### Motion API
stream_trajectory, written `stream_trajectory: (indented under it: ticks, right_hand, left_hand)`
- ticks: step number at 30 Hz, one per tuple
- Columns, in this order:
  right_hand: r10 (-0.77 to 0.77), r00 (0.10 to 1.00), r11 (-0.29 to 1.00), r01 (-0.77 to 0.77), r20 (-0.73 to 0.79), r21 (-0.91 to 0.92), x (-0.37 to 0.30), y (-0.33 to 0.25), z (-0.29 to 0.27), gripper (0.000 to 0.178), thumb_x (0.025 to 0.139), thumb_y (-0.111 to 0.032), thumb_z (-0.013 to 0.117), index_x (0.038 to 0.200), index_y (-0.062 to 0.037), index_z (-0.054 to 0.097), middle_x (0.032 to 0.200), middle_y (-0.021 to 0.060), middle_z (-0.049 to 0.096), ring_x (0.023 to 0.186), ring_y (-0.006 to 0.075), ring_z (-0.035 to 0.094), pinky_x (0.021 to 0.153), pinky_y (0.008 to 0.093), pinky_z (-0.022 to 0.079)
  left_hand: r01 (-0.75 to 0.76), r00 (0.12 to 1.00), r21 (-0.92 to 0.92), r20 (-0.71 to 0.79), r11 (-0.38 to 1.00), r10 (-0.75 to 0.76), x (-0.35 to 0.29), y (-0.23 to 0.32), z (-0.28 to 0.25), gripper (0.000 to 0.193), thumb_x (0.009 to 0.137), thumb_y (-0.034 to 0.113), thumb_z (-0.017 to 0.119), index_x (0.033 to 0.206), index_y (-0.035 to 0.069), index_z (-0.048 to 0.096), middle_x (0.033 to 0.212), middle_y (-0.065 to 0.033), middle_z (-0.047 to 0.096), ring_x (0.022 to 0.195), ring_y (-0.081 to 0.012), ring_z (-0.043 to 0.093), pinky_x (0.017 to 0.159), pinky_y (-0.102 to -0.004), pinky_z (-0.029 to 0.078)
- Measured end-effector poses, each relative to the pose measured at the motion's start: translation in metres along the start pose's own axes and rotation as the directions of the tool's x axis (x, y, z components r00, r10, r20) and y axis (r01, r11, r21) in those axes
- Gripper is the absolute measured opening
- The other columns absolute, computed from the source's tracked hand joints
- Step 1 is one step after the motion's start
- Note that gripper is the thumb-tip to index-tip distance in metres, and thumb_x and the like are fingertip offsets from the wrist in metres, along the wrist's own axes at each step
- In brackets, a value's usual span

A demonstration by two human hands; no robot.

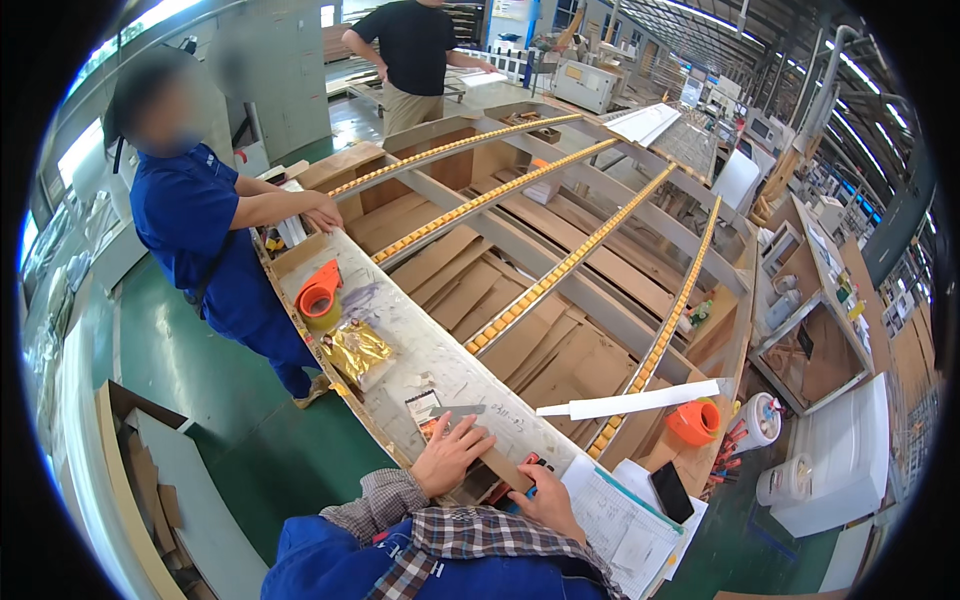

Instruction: The person holds a small wooden piece and a metal ruler against a workbench while another worker places long wooden planks into a large frame structure. The camera wearer appears to be measuring or preparing components for the assembly.

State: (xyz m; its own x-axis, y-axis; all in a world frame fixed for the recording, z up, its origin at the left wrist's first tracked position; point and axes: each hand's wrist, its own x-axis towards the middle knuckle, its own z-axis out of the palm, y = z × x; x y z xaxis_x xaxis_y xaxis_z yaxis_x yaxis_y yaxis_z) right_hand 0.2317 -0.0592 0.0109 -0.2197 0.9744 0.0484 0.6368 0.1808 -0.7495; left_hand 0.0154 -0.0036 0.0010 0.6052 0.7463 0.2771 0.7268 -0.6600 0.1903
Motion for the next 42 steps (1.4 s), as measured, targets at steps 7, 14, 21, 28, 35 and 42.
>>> stream_trajectory:
  ticks: [7,14,21,28,35,42]
  right_hand:
    - [0.015,1.0,1.0,-0.015,0.004,-0.016,0.0,-0.003,-0.002,0.044,0.072,-0.017,0.073,0.11,-0.0085,0.054,0.102,0.0121,0.06,0.096,0.0305,0.058,0.079,0.0365,0.047]
    - [0.085,0.995,0.996,-0.084,0.059,-0.022,0.001,-0.006,-0.003,0.052,0.07,-0.024,0.077,0.114,-0.0074,0.055,0.109,0.0129,0.059,0.102,0.0294,0.057,0.084,0.0359,0.047]
    - [0.026,1.0,0.999,-0.025,0.013,-0.045,0.001,-0.002,0.003,0.057,0.075,-0.04,0.071,0.118,-0.0069,0.053,0.105,0.013,0.06,0.097,0.0298,0.059,0.08,0.0363,0.048]
    - [0.014,0.999,1.0,-0.013,0.041,-0.024,0.001,0.004,0.005,0.053,0.08,-0.04,0.067,0.12,-0.0086,0.054,0.108,0.0144,0.06,0.099,0.0308,0.059,0.08,0.0364,0.048]
    - [0.033,0.996,0.998,-0.029,0.078,-0.049,0.001,0.005,0.006,0.052,0.082,-0.04,0.065,0.12,-0.007,0.053,0.112,0.0163,0.06,0.1,0.0315,0.059,0.081,0.0367,0.048]
    - [0.025,0.997,0.999,-0.023,0.077,-0.024,0.0,0.004,0.006,0.05,0.082,-0.036,0.064,0.12,-0.0055,0.052,0.109,0.0179,0.06,0.099,0.0334,0.059,0.08,0.0375,0.049]
  left_hand:
    - [0.003,1.0,-0.148,-0.028,0.989,-0.007,0.006,-0.003,0.002,0.043,0.072,0.005,0.057,0.114,0.009,0.051,0.106,-0.0102,0.049,0.109,-0.0277,0.045,0.097,-0.0463,0.031]
    - [-0.003,0.999,-0.141,-0.037,0.99,-0.003,0.006,-0.005,0.001,0.04,0.072,0.006,0.057,0.111,0.008,0.053,0.104,-0.0097,0.05,0.108,-0.0274,0.046,0.094,-0.0446,0.033]
    - [-0.001,0.999,-0.143,-0.044,0.99,-0.005,0.006,-0.003,0.002,0.038,0.072,0.006,0.057,0.11,0.008,0.053,0.104,-0.0095,0.05,0.108,-0.0267,0.046,0.093,-0.0443,0.034]
    - [-0.005,0.998,-0.15,-0.066,0.989,-0.005,0.005,-0.003,0.004,0.036,0.072,0.006,0.056,0.108,0.008,0.054,0.103,-0.0098,0.05,0.107,-0.0267,0.047,0.092,-0.0444,0.034]
    - [-0.014,0.997,-0.169,-0.081,0.986,0.0,0.006,-0.004,0.003,0.037,0.067,0.006,0.059,0.104,0.007,0.055,0.099,-0.0105,0.05,0.104,-0.0277,0.047,0.091,-0.0447,0.034]
    - [-0.015,0.997,-0.183,-0.078,0.983,0.001,0.006,-0.004,0.001,0.038,0.066,0.006,0.06,0.104,0.007,0.054,0.099,-0.0105,0.049,0.104,-0.0274,0.047,0.093,-0.0455,0.033]
